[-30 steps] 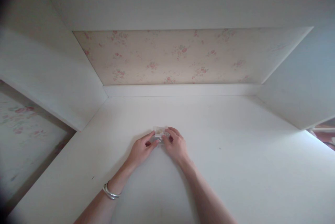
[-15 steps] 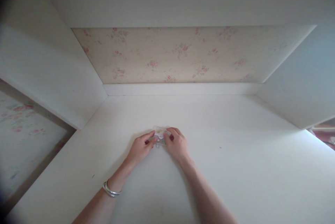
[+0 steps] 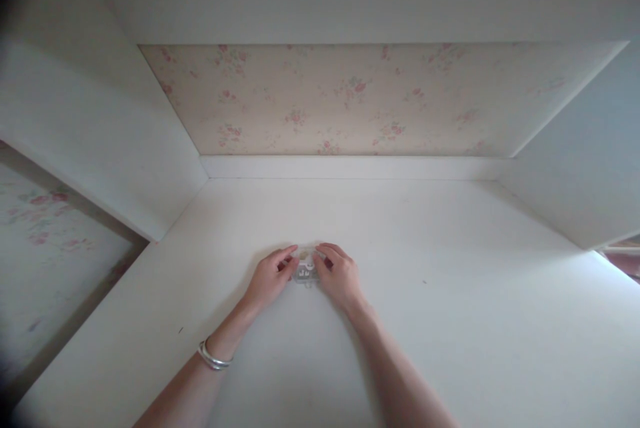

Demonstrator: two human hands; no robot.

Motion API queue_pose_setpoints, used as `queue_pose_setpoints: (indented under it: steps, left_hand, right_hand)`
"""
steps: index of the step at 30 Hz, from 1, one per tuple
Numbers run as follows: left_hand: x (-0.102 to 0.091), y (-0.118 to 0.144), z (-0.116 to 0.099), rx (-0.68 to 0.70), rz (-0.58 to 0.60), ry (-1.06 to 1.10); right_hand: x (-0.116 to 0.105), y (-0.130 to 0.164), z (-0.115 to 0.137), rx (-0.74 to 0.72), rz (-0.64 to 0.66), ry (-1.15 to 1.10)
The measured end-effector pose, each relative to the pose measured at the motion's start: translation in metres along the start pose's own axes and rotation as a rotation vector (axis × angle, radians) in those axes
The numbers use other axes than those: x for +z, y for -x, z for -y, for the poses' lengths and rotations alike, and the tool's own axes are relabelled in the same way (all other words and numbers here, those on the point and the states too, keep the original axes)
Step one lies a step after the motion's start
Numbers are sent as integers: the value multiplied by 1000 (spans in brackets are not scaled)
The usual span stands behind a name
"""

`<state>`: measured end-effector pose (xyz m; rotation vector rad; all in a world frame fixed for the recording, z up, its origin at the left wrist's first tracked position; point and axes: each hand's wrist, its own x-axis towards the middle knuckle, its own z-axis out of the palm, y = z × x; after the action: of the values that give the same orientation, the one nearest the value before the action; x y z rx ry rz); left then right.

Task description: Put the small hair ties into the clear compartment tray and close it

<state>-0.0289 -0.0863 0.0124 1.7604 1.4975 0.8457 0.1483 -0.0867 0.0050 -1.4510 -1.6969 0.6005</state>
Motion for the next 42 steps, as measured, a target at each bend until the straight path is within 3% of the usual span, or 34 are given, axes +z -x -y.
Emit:
queue_pose_setpoints:
  steps: [7, 14, 19, 24, 27, 42]
  left_hand:
    - [1, 1, 0, 88, -5, -161]
    - [1, 1, 0, 101, 17, -177]
    - [-5, 3, -1, 66, 35, -77]
    - [-13, 4, -3, 87, 183, 48]
    - [-13, 4, 0, 80, 208, 79]
    - [-12, 2, -1, 21, 223, 119]
  right_hand:
    - [2, -1, -1, -14, -3, 2]
    - [1, -1, -2, -38, 26, 15]
    - [-11, -3, -5, -41, 163, -34]
    - [-27, -8, -10, -64, 347, -114]
    - [-30, -8, -12, -68, 385, -130]
    - [-26, -5, -4, -90, 326, -89]
